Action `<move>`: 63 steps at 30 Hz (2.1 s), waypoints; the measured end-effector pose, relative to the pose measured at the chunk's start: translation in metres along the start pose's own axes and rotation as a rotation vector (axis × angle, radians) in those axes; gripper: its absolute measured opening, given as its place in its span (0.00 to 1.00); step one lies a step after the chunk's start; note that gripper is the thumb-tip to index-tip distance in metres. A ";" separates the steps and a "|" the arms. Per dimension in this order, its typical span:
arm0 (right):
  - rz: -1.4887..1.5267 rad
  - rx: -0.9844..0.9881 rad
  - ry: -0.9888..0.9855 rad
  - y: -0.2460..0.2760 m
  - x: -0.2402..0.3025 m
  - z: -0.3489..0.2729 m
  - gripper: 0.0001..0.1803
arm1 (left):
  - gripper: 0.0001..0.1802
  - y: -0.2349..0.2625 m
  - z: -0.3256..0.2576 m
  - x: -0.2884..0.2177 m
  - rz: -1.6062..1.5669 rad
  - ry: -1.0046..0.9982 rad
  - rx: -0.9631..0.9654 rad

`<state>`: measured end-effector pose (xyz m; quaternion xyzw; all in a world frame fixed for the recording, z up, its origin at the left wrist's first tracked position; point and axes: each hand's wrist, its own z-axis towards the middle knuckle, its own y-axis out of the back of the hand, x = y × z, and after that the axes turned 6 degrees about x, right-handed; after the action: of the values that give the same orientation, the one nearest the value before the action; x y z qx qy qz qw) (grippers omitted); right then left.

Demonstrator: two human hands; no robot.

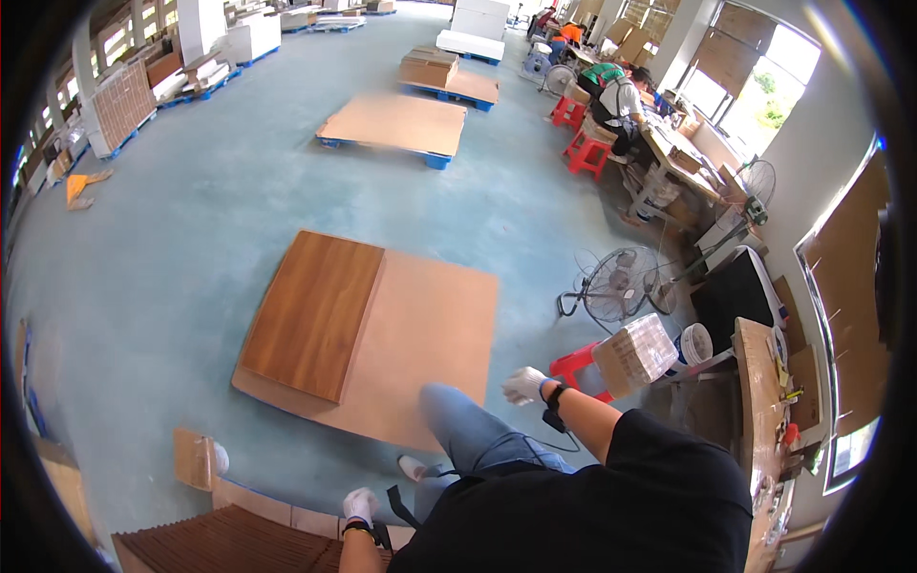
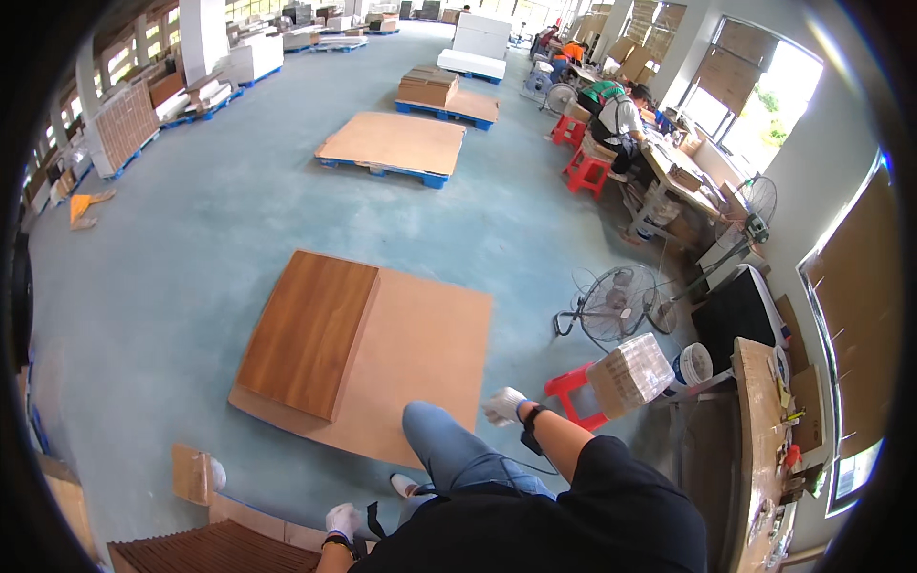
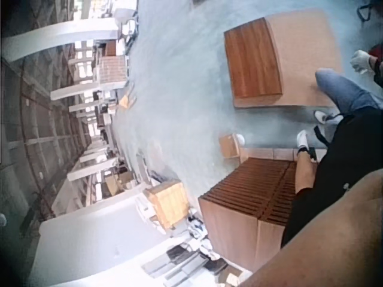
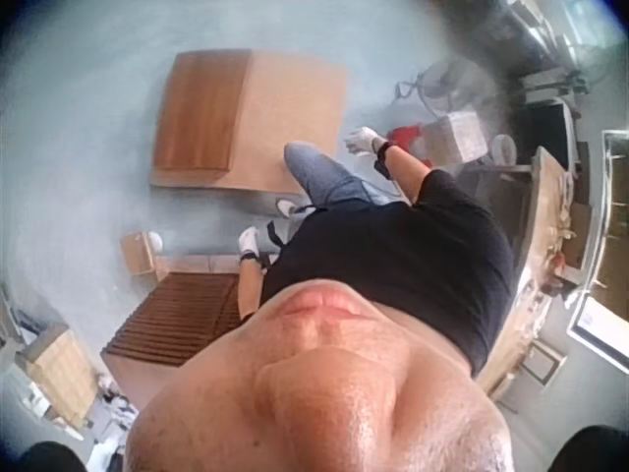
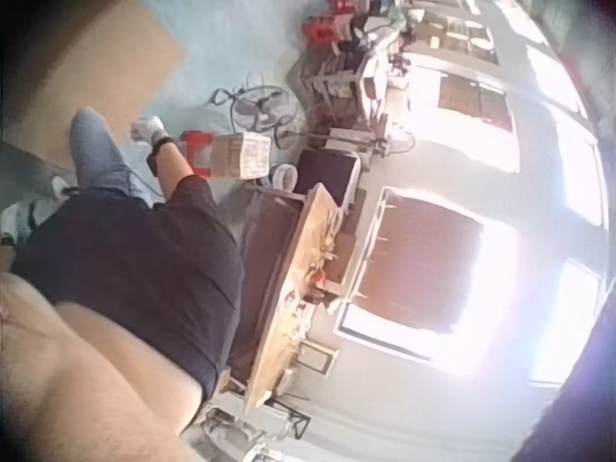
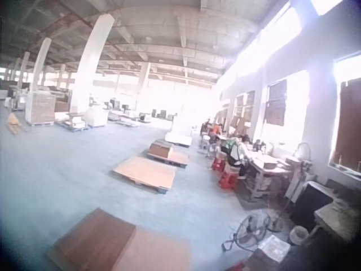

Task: The recorder lifts a finished wooden furniture panel from a stack and wipes it down with a cloth.

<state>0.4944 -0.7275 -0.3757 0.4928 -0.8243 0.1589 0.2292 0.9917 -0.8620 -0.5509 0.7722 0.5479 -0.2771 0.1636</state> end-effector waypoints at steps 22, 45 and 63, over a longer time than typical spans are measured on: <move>-1.611 0.435 0.013 -0.150 0.155 0.432 0.26 | 0.36 0.038 0.223 -0.157 -0.192 0.235 -0.330; -0.185 -0.116 -0.282 -0.158 0.207 0.696 0.38 | 0.21 0.043 0.483 -0.143 0.211 0.226 -0.359; 0.367 0.056 -0.085 -0.155 0.219 0.662 0.10 | 0.46 -0.009 0.423 -0.221 -0.138 0.180 -1.167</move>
<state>0.3959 -1.2845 -0.8120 0.3465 -0.9046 0.1997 0.1475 0.8238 -1.2609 -0.7514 0.5378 0.6704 0.1264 0.4954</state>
